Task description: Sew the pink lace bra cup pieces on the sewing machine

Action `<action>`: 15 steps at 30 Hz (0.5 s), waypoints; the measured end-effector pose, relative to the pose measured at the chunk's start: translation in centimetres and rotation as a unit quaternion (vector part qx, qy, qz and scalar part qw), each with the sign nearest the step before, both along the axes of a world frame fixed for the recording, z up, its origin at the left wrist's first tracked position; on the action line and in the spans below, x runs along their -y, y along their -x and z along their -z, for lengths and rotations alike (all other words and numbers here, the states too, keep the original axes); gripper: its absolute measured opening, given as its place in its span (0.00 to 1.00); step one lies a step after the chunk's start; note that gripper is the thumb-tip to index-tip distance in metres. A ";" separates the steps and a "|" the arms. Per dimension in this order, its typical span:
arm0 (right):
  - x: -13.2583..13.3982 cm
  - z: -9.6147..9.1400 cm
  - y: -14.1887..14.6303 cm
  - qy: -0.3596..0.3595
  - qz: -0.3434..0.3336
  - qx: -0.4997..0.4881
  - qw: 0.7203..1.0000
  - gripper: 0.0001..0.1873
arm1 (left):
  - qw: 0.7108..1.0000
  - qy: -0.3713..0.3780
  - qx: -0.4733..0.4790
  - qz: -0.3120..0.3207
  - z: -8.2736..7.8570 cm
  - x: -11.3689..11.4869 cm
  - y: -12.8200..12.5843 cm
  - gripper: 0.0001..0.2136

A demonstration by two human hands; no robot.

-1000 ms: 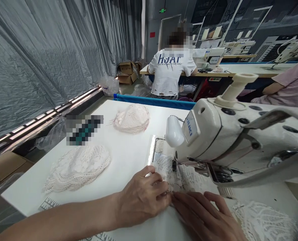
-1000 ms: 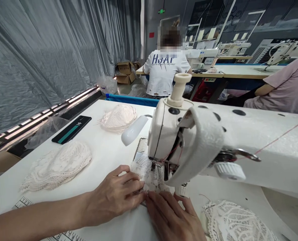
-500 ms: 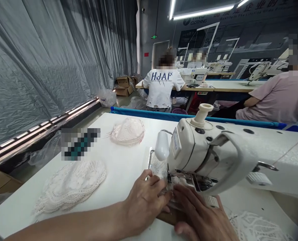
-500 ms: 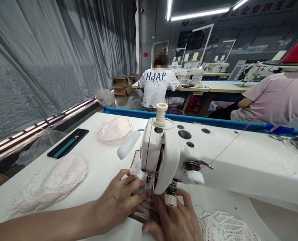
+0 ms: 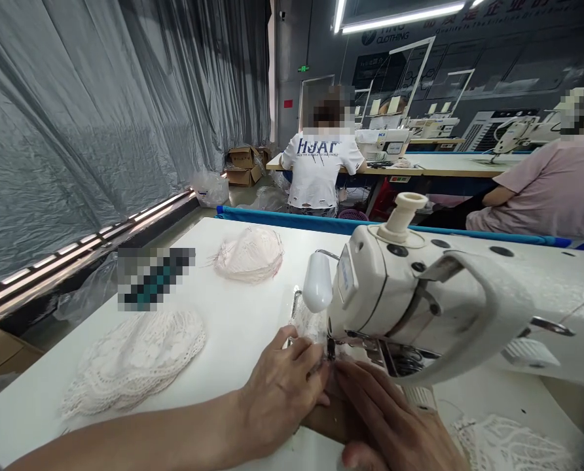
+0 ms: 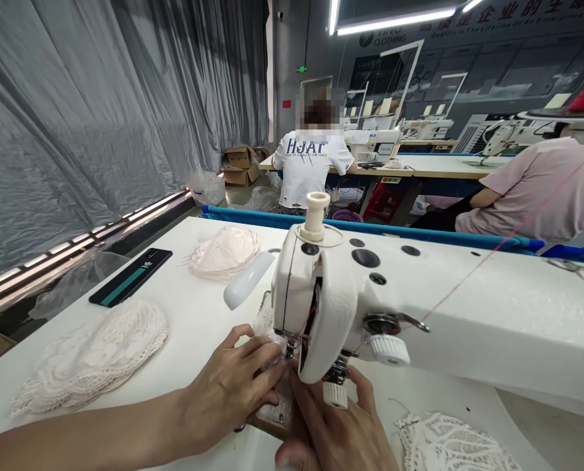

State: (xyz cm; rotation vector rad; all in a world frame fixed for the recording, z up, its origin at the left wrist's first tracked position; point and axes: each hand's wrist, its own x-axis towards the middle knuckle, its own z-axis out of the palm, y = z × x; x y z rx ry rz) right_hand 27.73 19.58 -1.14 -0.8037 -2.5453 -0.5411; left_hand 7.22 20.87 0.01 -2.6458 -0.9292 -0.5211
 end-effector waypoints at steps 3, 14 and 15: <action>0.1 0.1 -0.1 0.003 -0.008 -0.012 1.000 0.30 | 1.000 0.004 0.023 0.004 0.0 0.4 -0.1 0.04; 0.3 0.4 -0.7 0.001 0.032 -0.026 0.999 0.27 | 1.000 -0.013 0.021 -0.004 0.4 0.3 -0.1 0.03; 0.3 0.4 -0.7 -0.005 0.036 -0.020 0.999 0.27 | 1.000 -0.014 0.017 -0.006 0.4 0.1 0.0 0.03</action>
